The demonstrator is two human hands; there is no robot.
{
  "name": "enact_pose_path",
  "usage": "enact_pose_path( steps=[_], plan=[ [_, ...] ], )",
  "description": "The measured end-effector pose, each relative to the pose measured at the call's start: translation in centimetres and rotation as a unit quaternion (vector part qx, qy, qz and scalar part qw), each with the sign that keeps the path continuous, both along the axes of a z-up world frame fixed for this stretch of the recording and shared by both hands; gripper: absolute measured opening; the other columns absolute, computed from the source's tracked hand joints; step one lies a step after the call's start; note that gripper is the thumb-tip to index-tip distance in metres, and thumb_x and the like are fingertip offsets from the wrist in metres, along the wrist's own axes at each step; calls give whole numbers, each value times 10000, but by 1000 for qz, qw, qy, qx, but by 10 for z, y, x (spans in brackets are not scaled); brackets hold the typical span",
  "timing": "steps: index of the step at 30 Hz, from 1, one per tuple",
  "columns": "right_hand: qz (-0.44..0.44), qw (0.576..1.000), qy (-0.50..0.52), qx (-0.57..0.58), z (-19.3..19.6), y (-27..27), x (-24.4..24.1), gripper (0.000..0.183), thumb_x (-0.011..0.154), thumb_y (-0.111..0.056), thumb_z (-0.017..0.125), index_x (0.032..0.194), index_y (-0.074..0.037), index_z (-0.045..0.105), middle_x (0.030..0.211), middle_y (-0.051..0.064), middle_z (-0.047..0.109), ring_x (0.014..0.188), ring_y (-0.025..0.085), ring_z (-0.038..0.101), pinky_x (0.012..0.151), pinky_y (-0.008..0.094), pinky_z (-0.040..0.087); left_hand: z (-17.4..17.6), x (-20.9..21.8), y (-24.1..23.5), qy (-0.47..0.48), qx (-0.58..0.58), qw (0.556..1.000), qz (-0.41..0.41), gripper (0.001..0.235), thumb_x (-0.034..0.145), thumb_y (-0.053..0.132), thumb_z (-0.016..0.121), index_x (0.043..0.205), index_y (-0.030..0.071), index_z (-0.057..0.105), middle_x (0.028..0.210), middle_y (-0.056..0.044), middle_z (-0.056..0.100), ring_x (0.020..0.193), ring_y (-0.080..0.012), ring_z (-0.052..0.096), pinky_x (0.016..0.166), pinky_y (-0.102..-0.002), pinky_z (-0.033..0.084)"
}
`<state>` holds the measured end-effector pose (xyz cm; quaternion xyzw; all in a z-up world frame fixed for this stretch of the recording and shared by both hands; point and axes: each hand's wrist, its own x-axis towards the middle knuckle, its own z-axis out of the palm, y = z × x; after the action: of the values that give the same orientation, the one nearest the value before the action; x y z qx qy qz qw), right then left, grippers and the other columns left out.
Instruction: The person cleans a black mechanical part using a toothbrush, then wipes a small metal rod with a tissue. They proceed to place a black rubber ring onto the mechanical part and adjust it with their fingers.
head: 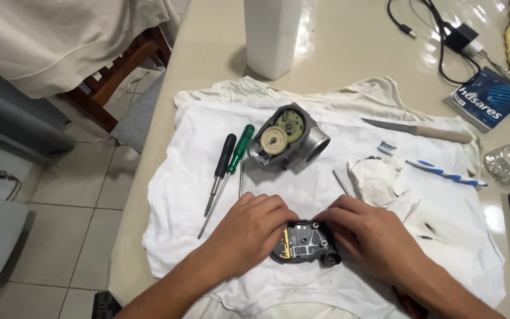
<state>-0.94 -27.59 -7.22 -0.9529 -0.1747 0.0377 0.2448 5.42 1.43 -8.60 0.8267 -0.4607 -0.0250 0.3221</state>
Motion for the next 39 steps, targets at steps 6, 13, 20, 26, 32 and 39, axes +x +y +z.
enact_pose_path(
  steps=[6,13,20,26,32,39],
  plan=[
    [0,1000,4,-9,2,0,-1,275,995,-222,755,1253,-307,797,1175,-60,782,855,268,816,715,434,632,6,-4,0,-73,53,996,-9,354,996,119,805,1344,161,751,1160,-41,714,1021,-280,665,916,-446,428],
    [11,1000,-10,1,1,-1,0,319,992,-170,733,1285,-280,798,1166,-41,769,888,266,818,722,441,644,6,-8,-2,-138,66,988,-18,348,976,124,802,1317,142,733,1100,-64,699,919,-307,657,834,-461,430],
    [2,1000,-9,2,5,3,0,229,1046,-285,708,1250,-276,812,1158,-37,784,892,263,817,734,435,649,8,-5,-9,-124,106,987,-1,221,1036,178,741,1257,171,755,1056,-47,703,916,-309,682,821,-472,444],
    [-2,1000,-14,5,3,3,0,227,1049,-284,716,1251,-277,819,1139,-37,782,893,259,819,725,437,647,12,-1,-23,-127,113,985,4,102,1106,235,712,1157,160,757,1015,-47,717,904,-310,699,826,-476,461],
    [1,1000,-5,10,-3,-1,-1,291,975,-199,755,1250,-266,823,1157,-47,776,928,244,823,767,436,648,11,5,-39,-100,159,982,10,89,1094,227,713,1043,168,757,973,-42,732,907,-326,724,816,-507,520],
    [-34,999,-2,-8,-4,2,-1,190,1011,-296,749,1178,-289,839,1099,-47,785,878,258,816,735,449,641,5,9,-49,-90,163,983,11,134,1095,294,732,1075,165,760,1011,-54,755,912,-346,745,770,-536,554]
  ],
)
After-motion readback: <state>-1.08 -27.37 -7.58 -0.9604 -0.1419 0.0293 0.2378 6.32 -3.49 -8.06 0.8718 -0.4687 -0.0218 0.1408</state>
